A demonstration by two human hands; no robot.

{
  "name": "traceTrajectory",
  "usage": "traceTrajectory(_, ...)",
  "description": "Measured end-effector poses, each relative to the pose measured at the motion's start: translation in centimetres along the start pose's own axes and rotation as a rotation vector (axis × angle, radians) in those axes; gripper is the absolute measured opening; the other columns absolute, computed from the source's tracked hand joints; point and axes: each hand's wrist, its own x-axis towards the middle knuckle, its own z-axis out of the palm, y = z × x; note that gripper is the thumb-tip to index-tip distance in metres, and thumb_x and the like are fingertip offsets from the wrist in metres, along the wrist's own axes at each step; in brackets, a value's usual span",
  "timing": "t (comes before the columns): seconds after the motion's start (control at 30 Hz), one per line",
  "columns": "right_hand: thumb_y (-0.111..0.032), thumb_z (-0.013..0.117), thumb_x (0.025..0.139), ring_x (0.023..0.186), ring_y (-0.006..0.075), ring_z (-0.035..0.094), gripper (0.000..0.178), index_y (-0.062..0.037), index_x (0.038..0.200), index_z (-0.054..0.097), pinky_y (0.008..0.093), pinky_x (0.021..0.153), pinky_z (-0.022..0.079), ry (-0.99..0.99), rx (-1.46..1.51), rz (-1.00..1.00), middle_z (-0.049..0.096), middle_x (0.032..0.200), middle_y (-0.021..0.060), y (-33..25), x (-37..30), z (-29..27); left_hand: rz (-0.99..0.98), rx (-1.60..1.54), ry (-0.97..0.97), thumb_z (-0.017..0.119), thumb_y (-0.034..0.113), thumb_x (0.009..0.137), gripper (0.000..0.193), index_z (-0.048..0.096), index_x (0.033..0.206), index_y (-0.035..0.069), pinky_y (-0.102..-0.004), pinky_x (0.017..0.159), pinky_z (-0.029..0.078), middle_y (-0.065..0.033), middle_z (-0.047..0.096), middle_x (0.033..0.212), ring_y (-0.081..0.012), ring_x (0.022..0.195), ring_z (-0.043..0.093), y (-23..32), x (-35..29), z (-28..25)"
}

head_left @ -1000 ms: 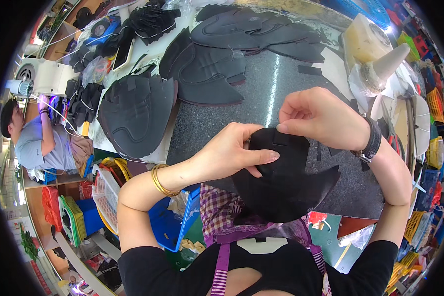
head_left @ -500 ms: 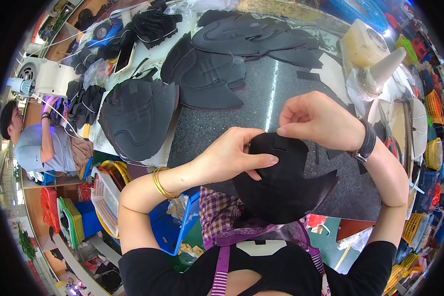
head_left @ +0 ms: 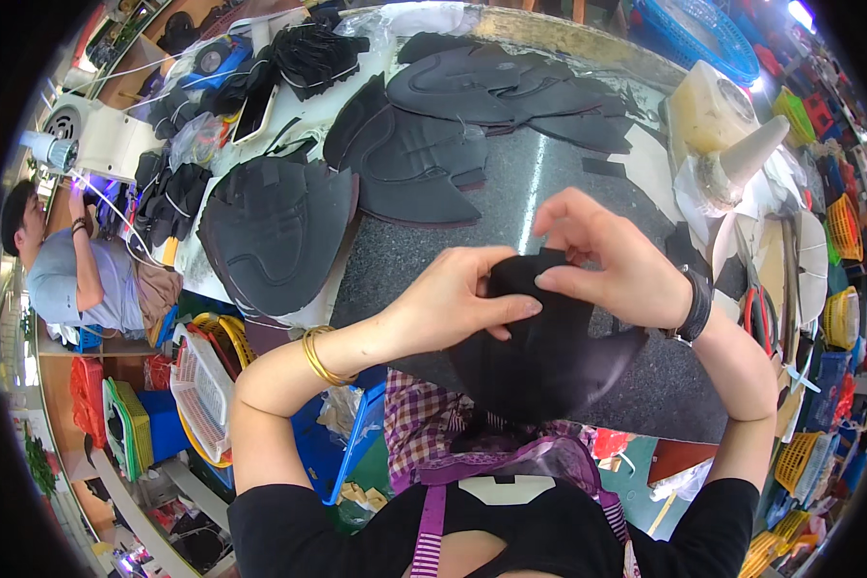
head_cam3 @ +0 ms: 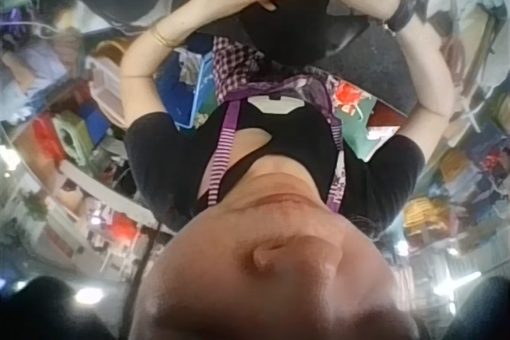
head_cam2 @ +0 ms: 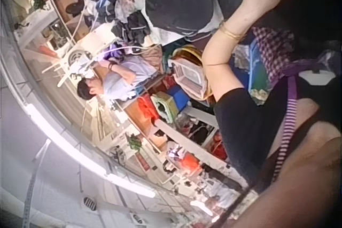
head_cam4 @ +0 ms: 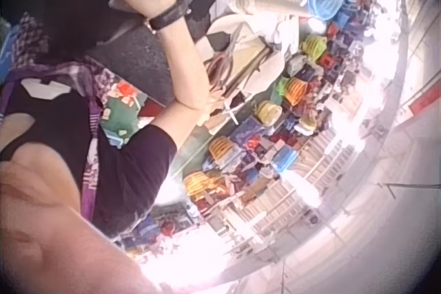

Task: The person attaches small strips to shoe upper pieces one at a time by hand, fitting and pressing each strip onto a shoe piece.

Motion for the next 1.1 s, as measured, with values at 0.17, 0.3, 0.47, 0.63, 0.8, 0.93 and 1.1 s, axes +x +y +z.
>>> traceTrajectory(0.17, -0.010, 0.070, 0.080, 0.085, 0.0121, 0.059, 0.049, -0.0060, 0.121, 0.044, 0.0261, 0.077, 0.048, 0.170, 0.286, -0.055, 0.059, 0.091, 0.0058, 1.9, 0.2, -0.6, 0.048, -0.004, 0.168, 0.067, 0.008, 0.082, 0.031, 0.055, 0.109, -0.001, -0.0201, 0.054, 0.053, -0.0021, 0.061, 0.082, -0.0054, 0.066, 0.058, 0.1, -0.7, -1.7)
traceTrajectory(0.3, -0.011, 0.062, 0.088, 0.090, 0.0098, 0.057, 0.039, -0.0041, 0.122, 0.046, 0.0232, 0.081, 0.046, 0.243, 0.413, 0.063, 0.059, 0.097, 0.0043, 4.0, -1.6, -2.3, 0.092, 0.314, 0.521, 0.069, 0.006, 0.076, 0.048, 0.052, 0.121, 0.005, -0.0176, 0.046, 0.048, -0.0022, 0.060, 0.085, -0.0058, 0.063, 0.057, 4.2, -5.3, -7.7)
traceTrajectory(0.47, -0.010, 0.060, 0.088, 0.088, 0.0103, 0.058, 0.030, -0.0021, 0.116, 0.050, 0.0231, 0.080, 0.047, 0.206, 0.411, 0.087, 0.061, 0.093, 0.0038, 5.1, -3.0, -2.6, -0.225, 1.077, 0.968, 0.072, 0.013, 0.073, 0.048, 0.056, 0.116, 0.000, -0.0350, 0.071, 0.052, -0.0162, 0.063, 0.099, -0.0267, 0.086, 0.063, 0.4, -8.5, -21.1)
traceTrajectory(0.63, -0.009, 0.058, 0.089, 0.086, 0.0111, 0.060, 0.022, 0.0010, 0.108, 0.055, 0.0237, 0.078, 0.049, 0.138, 0.427, 0.112, 0.063, 0.095, 0.0051, 4.9, -2.0, -1.7, 0.247, 1.514, 0.760, 0.065, 0.010, 0.076, 0.029, 0.061, 0.104, 0.006, -0.0420, 0.076, 0.049, -0.0139, 0.063, 0.098, -0.0345, 0.086, 0.062, 0.3, 2.4, -17.1)
traceTrajectory(0.8, -0.009, 0.062, 0.086, 0.077, 0.0049, 0.056, 0.013, -0.0003, 0.096, 0.060, 0.0211, 0.069, 0.046, 0.161, 0.245, 0.096, 0.061, 0.083, -0.0008, 4.5, -1.8, -2.3, 0.551, 1.509, 0.548, 0.051, 0.016, 0.087, 0.022, 0.060, 0.105, 0.007, -0.0417, 0.081, 0.048, -0.0139, 0.064, 0.103, -0.0320, 0.096, 0.060, 1.0, 18.0, -16.5)
traceTrajectory(0.93, -0.008, 0.061, 0.085, 0.071, 0.0030, 0.053, 0.010, -0.0015, 0.092, 0.061, 0.0199, 0.062, 0.045, 0.358, 0.205, 0.242, 0.060, 0.078, -0.0032, 5.0, -5.2, -4.8, 0.139, 1.381, 0.506, 0.053, 0.026, 0.089, 0.035, 0.055, 0.117, 0.004, -0.0428, 0.087, 0.047, -0.0174, 0.062, 0.111, -0.0336, 0.105, 0.058, 0.6, 23.1, -16.5)
traceTrajectory(1.1, -0.003, 0.067, 0.076, 0.067, 0.0113, 0.058, 0.011, -0.0044, 0.086, 0.063, 0.0258, 0.061, 0.047, 0.259, -0.022, 0.469, 0.061, 0.075, 0.0039, 6.3, -9.7, -5.7, 0.272, 1.377, 0.510, 0.069, 0.040, 0.074, 0.054, 0.060, 0.110, 0.000, -0.0412, 0.084, 0.048, -0.0210, 0.063, 0.106, -0.0346, 0.099, 0.061, 2.9, 23.3, -18.1)
